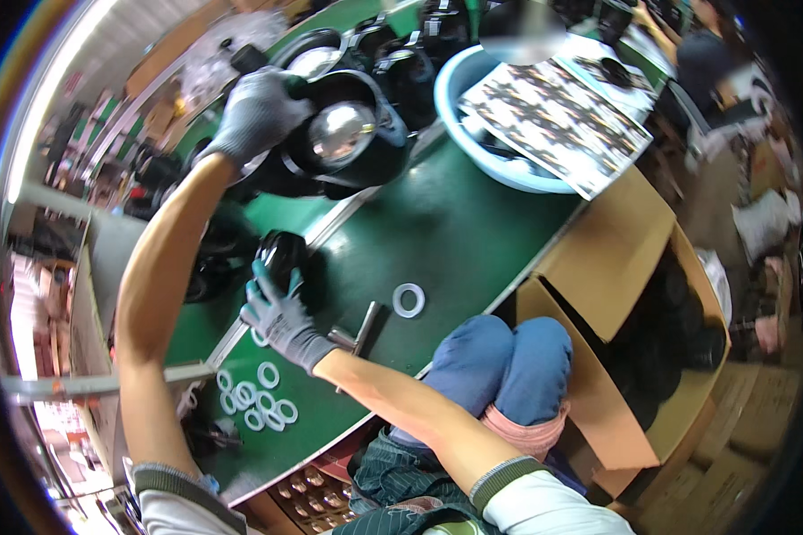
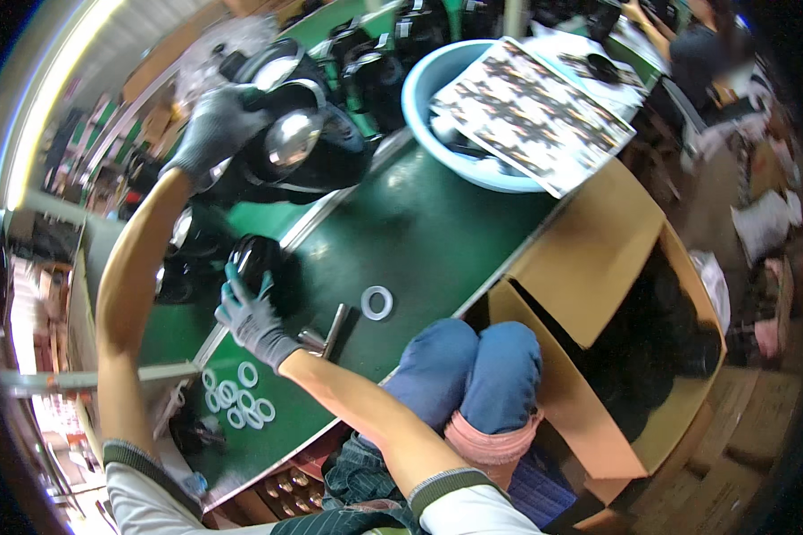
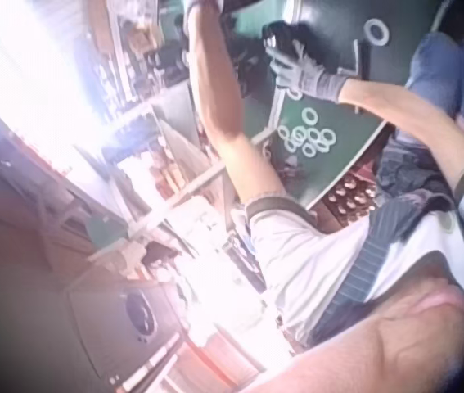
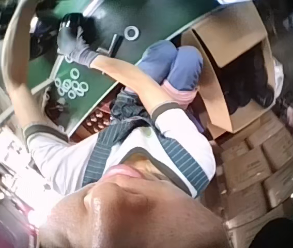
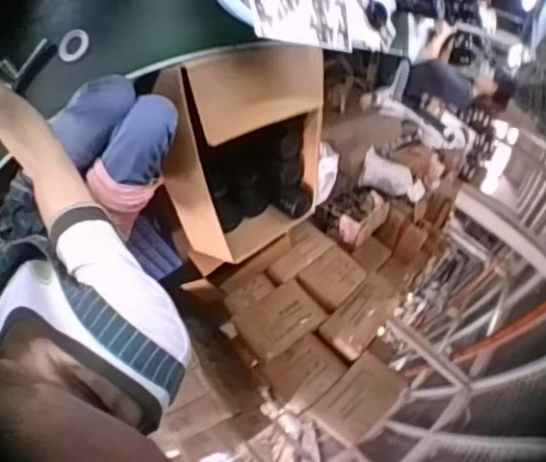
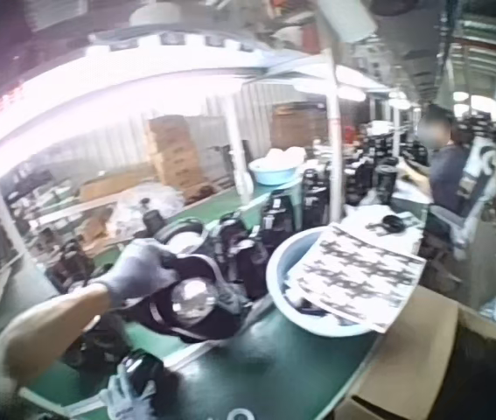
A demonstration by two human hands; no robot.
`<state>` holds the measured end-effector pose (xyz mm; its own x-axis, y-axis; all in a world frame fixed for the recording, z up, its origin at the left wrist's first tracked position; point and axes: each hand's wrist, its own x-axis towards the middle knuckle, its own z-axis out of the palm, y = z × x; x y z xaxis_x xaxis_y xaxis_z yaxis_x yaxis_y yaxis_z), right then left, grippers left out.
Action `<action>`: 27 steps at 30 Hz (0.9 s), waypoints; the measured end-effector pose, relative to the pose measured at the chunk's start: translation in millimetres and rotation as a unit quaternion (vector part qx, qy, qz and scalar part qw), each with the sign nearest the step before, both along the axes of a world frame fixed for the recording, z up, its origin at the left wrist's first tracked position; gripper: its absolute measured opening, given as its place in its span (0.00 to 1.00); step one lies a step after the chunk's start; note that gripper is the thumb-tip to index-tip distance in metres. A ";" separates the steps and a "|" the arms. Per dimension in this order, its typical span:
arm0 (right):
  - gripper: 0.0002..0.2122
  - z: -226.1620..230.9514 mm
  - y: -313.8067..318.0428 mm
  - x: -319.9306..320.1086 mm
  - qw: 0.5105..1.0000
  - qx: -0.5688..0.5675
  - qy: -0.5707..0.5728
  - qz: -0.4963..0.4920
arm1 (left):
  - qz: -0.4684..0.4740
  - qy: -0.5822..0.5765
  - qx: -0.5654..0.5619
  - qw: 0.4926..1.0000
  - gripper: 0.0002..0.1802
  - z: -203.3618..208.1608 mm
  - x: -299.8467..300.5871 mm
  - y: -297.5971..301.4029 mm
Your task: The person assembles black kettles by inserting stainless steel inner cylinders into the kettle bodies and securing them with a metal rod. The person handles the kettles one at a time, places them on a green workbench, and repeats the process.
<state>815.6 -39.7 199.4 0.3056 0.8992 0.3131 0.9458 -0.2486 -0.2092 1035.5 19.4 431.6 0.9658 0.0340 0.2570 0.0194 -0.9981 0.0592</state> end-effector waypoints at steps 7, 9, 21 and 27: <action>0.22 -14.6 1.9 -2.1 0.986 -0.060 -0.118 -0.105 | -0.040 0.051 -0.031 0.997 0.16 29.9 -24.2 -66.8; 0.27 -8.0 -5.6 -1.7 0.993 -0.052 -0.065 -0.088 | -0.063 0.064 -0.047 0.995 0.16 18.0 -27.2 -85.5; 0.28 -14.8 -28.4 13.1 0.976 0.131 0.167 -0.054 | -0.065 -0.004 -0.073 0.995 0.26 -103.5 -19.5 -166.2; 0.25 44.9 -65.4 86.8 0.954 0.152 0.243 -0.093 | -0.051 -0.037 -0.115 0.991 0.37 -15.8 -100.8 -170.9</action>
<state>902.4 -105.1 244.2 0.6257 0.7056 0.3327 0.6650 -0.2595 -0.7003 934.7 -151.5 415.8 0.9459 0.0022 0.3243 -0.0946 -0.9546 0.2823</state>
